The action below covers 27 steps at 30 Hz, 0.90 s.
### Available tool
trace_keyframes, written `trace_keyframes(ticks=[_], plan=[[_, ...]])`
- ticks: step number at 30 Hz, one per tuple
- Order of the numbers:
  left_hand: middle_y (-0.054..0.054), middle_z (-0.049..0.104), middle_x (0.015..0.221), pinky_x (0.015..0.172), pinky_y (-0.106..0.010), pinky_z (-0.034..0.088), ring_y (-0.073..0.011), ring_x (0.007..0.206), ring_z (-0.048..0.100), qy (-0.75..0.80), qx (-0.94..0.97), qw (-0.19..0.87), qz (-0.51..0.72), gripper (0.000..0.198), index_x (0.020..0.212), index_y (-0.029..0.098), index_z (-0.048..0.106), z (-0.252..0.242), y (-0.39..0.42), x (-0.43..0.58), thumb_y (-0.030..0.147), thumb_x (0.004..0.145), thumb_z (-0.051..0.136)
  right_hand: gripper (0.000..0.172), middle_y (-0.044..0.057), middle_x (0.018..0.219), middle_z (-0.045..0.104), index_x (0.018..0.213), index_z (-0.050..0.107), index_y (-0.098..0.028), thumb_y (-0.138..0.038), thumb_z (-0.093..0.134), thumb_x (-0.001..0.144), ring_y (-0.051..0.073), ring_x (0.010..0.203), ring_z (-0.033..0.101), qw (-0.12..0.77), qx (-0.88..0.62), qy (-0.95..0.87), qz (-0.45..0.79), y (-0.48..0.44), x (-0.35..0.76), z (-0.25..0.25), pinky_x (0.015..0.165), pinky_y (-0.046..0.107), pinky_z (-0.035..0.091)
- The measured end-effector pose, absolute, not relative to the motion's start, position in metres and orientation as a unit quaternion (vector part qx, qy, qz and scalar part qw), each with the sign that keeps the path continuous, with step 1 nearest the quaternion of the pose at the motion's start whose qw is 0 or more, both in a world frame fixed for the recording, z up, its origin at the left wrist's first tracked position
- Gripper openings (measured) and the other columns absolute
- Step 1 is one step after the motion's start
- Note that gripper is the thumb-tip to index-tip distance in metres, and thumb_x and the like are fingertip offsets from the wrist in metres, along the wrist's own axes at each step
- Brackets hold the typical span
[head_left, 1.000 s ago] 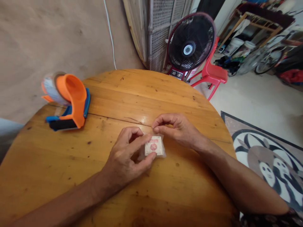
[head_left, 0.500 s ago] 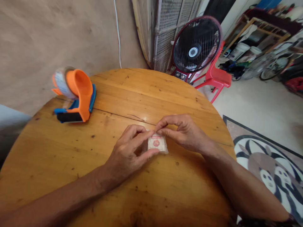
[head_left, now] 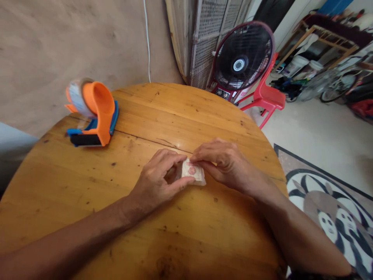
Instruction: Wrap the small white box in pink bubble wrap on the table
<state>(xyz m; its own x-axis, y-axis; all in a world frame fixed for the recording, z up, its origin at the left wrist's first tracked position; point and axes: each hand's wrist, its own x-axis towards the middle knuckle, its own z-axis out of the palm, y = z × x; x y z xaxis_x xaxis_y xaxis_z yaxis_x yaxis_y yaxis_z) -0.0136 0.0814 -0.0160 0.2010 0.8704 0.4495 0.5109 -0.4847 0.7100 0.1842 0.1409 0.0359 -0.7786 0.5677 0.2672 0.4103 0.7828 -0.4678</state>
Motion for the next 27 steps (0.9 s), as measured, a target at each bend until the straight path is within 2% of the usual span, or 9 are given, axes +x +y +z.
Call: trace_keyframes(ticks=[6,11,14,17,23,27], plan=[[-0.004,0.067,0.094,0.077,-0.042,0.053,-0.0244,0.09,0.062,0.464,0.738,0.22,0.437,0.03,0.107,0.03,0.063,-0.015,0.083,-0.013,0.034,0.079,0.07,0.015,0.002,0.08,0.071,0.09,0.069,-0.02,-0.02,0.055,0.091,0.014,0.072,0.063,0.178,-0.262,-0.938,0.142,0.132,0.182,0.044,0.083,0.034,0.041],[-0.004,0.067,0.093,0.078,-0.042,0.053,-0.0242,0.09,0.061,0.462,0.738,0.227,0.436,0.03,0.107,0.029,0.063,-0.014,0.083,-0.014,0.034,0.079,0.07,0.017,-0.001,0.081,0.072,0.101,0.068,-0.026,-0.021,0.054,0.092,0.013,0.07,0.062,0.229,-0.279,-0.926,0.115,0.13,0.185,0.054,0.093,0.038,0.039],[-0.005,0.066,0.095,0.078,-0.043,0.053,-0.0245,0.091,0.061,0.463,0.737,0.223,0.44,0.032,0.107,0.029,0.063,-0.016,0.084,-0.014,0.036,0.077,0.071,0.018,0.001,0.087,0.073,0.101,0.069,-0.025,-0.02,0.055,0.09,0.016,0.077,0.065,0.28,-0.324,-0.898,0.104,0.134,0.188,0.057,0.088,0.037,0.044],[-0.005,0.066,0.096,0.078,-0.043,0.053,-0.0246,0.091,0.061,0.462,0.736,0.224,0.442,0.032,0.108,0.029,0.063,-0.017,0.084,-0.014,0.036,0.077,0.071,0.017,0.002,0.086,0.074,0.097,0.07,-0.023,-0.018,0.057,0.088,0.017,0.081,0.066,0.295,-0.363,-0.876,0.115,0.138,0.19,0.056,0.08,0.033,0.047],[-0.005,0.066,0.095,0.078,-0.043,0.054,-0.0244,0.091,0.061,0.467,0.74,0.217,0.433,0.033,0.109,0.03,0.061,-0.017,0.083,-0.013,0.035,0.078,0.07,0.017,0.0,0.088,0.073,0.092,0.071,-0.022,-0.018,0.056,0.086,0.016,0.08,0.067,0.224,-0.381,-0.877,0.189,0.143,0.19,0.054,0.075,0.028,0.049],[-0.005,0.065,0.099,0.077,-0.04,0.055,-0.0225,0.089,0.062,0.474,0.73,0.222,0.44,0.038,0.113,0.029,0.059,-0.02,0.082,-0.012,0.036,0.078,0.07,0.02,0.002,0.098,0.072,0.102,0.069,-0.021,-0.022,0.056,0.087,0.016,0.087,0.066,0.152,-0.381,-0.882,0.231,0.143,0.192,0.055,0.076,0.027,0.049]])
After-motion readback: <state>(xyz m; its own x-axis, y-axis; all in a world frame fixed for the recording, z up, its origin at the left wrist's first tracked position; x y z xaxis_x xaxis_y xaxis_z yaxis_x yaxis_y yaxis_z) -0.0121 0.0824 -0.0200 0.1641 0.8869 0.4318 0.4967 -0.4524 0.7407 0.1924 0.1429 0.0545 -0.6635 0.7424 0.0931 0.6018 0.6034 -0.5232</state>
